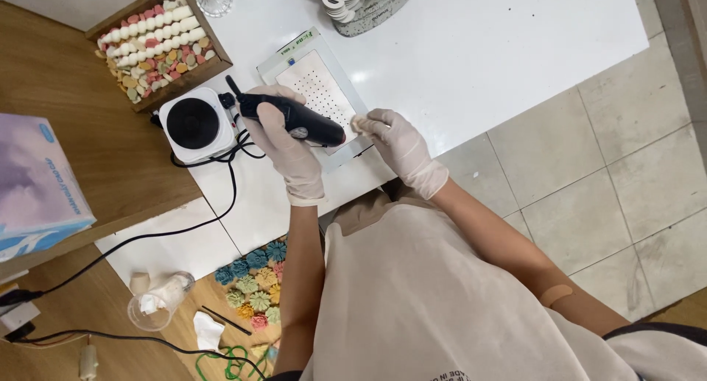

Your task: Using a heat gun to finish or scent wax pieces in a tray.

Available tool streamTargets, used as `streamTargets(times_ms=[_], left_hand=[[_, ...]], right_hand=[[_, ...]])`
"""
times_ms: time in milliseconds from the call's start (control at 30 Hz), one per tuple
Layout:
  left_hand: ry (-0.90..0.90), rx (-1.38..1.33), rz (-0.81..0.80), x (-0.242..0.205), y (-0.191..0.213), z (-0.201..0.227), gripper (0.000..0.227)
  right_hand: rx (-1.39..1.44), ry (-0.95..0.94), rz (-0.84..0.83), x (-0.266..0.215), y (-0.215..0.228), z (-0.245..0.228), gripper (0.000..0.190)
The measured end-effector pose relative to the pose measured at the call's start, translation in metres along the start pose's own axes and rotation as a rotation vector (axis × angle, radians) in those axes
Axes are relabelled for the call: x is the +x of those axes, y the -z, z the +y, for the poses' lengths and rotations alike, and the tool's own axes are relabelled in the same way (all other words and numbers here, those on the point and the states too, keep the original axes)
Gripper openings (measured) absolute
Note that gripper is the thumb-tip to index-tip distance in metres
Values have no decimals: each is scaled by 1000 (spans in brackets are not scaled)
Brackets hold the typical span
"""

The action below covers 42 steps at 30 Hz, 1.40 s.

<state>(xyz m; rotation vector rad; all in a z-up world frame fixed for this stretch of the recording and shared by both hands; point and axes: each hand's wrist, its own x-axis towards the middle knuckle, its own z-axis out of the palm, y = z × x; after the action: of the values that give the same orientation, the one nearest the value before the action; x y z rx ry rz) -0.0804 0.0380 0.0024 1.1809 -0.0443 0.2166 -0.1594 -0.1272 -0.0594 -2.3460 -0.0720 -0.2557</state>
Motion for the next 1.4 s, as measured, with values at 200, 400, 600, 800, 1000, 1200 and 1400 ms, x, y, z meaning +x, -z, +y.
streamTargets(times_ms=[200,400,600,800,1000,1200,1400], left_hand=[[6,-22,117,-3,20,16,43],[-17,-101,230,-7,25,18,43],[-40,-55,265,-12,28,22,43],[-35,-83,269,-6,29,18,45],[-39,-114,261,-2,27,15,46],[-33,-83,280,-1,26,21,46],[-36,-73,277,0,26,24,45]], right_hand=[[-62,185,-87,21,-31,32,32],[-26,259,-92,113,-47,30,15],[-17,337,-115,163,-56,41,12],[-74,334,-188,114,-31,46,20],[-61,312,-217,37,-9,61,24],[-90,333,-215,110,-34,54,12],[103,256,-235,179,-48,39,34]])
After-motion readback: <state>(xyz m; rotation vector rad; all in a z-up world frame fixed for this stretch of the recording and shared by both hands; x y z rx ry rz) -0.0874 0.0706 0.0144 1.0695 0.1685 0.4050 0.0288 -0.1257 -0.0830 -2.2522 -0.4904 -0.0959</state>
